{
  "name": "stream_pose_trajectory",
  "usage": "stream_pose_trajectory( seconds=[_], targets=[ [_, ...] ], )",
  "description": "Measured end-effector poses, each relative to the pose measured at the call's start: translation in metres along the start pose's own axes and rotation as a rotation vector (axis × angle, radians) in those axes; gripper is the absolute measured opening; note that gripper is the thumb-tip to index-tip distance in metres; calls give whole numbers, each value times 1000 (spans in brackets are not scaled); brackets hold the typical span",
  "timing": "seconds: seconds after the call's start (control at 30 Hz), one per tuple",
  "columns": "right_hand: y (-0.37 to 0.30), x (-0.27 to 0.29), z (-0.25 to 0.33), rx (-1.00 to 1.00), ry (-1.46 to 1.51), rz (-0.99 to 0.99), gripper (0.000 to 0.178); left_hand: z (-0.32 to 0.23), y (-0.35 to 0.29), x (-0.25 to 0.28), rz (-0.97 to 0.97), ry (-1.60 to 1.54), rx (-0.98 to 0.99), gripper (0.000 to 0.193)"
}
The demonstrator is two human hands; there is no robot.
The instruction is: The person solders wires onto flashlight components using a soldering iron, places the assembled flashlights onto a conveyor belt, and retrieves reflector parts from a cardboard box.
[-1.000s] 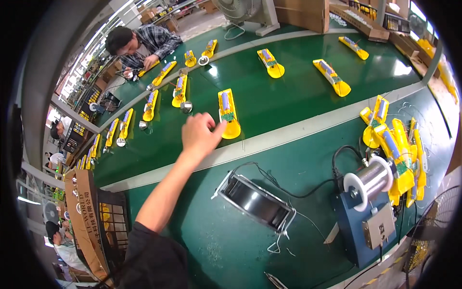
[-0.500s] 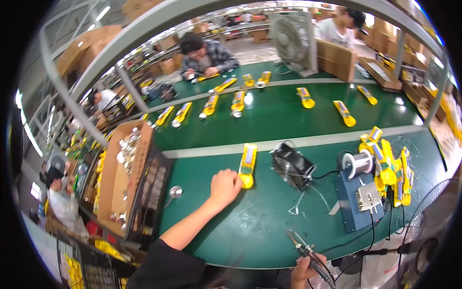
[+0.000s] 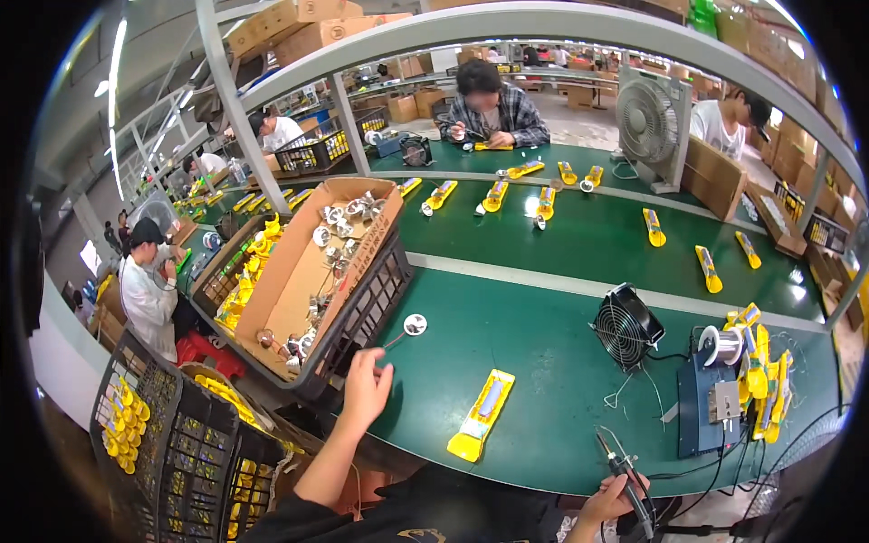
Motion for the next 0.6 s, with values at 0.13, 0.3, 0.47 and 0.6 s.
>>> stream_pose_trajectory(
  seconds=[0.13, 0.3, 0.47, 0.6],
  targets=[
    [1, 0, 6, -43, 30, -40, 14, 22, 32, -10, -43, 243, -43, 18],
    [2, -6, 13, -29, 25, -12, 13, 38, 46, -26, 77, 208, 80, 9],
    [2, -10, 17, 12, -6, -23, 9, 21, 34, -14, 5, 126, -70, 6],
    [2, -8, 16, -3, 10, -15, 10, 13, 8, -1, 45, -129, 50, 8]
  ],
)
Point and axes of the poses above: each hand's wrist, its own y-axis towards the middle knuckle, its own x-axis out of the back of the hand, z = x × y, the point moved 5 cm from there along y, towards the middle knuckle, and after that the axes turned 5 degrees about z, right-handed, at the moved point
